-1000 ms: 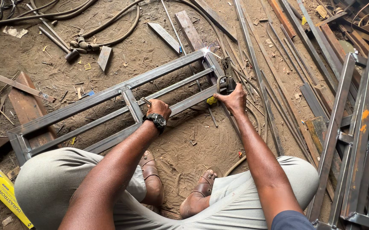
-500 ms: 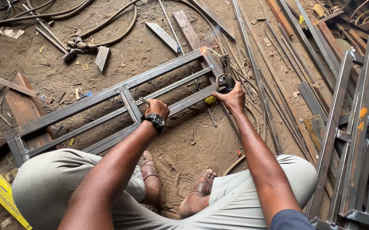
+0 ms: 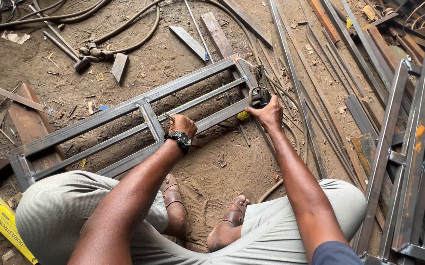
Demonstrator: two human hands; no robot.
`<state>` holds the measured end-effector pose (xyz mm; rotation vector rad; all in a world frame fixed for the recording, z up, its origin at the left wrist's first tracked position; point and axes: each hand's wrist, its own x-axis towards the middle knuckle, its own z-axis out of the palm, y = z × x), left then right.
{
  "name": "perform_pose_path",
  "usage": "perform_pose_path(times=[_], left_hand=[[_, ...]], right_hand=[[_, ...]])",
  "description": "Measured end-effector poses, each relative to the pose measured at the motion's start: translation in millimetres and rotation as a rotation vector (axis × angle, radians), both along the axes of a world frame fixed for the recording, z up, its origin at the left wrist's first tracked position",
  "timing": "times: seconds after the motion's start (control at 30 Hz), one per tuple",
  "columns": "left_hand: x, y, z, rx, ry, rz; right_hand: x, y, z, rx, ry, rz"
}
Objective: The person welds a rectangular metal frame using a welding torch and filler rods. They sit on the ground, reposition the frame, and weld multiple joints along the frame's edges and crossbars.
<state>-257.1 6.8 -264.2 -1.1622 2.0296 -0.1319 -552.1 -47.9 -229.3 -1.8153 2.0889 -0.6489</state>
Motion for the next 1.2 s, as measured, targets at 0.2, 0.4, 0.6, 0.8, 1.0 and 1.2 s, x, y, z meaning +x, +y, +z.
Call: perform_pose_path(times=[0.2,0.4,0.6,0.8,1.0,1.2], left_hand=[[-0.3,4.7,13.3,-0.012,0.037,0.007],[-0.7,5.3,10.2,-0.022,0.019,-0.005],[0.0,0.1,-1.3,-0.024,-0.049,-0.032],[-0.4,1.3,-1.1,-0.003,-0.055,-0.028],[-0.6,1.4,1.0,-0.024,-0.058,-0.042],[-1.1,4.1,12.0,0.005,-0.005,-0.013]], right_hand=[[-0.7,0.7,-1.3,0.016,-0.002,0.007],[-0.8,2.0,-0.9,0.010,-0.010,0.020],[-0.3,-0.2,2.0,0.000,-0.006,-0.010],[-2.9,-0.2,-0.5,-0.045,0.025,0.030],[-3.3,0.7,0.3,0.004,-0.011,0.010],[-1.4,3.9,4.4,0.012,-0.035,0.036]])
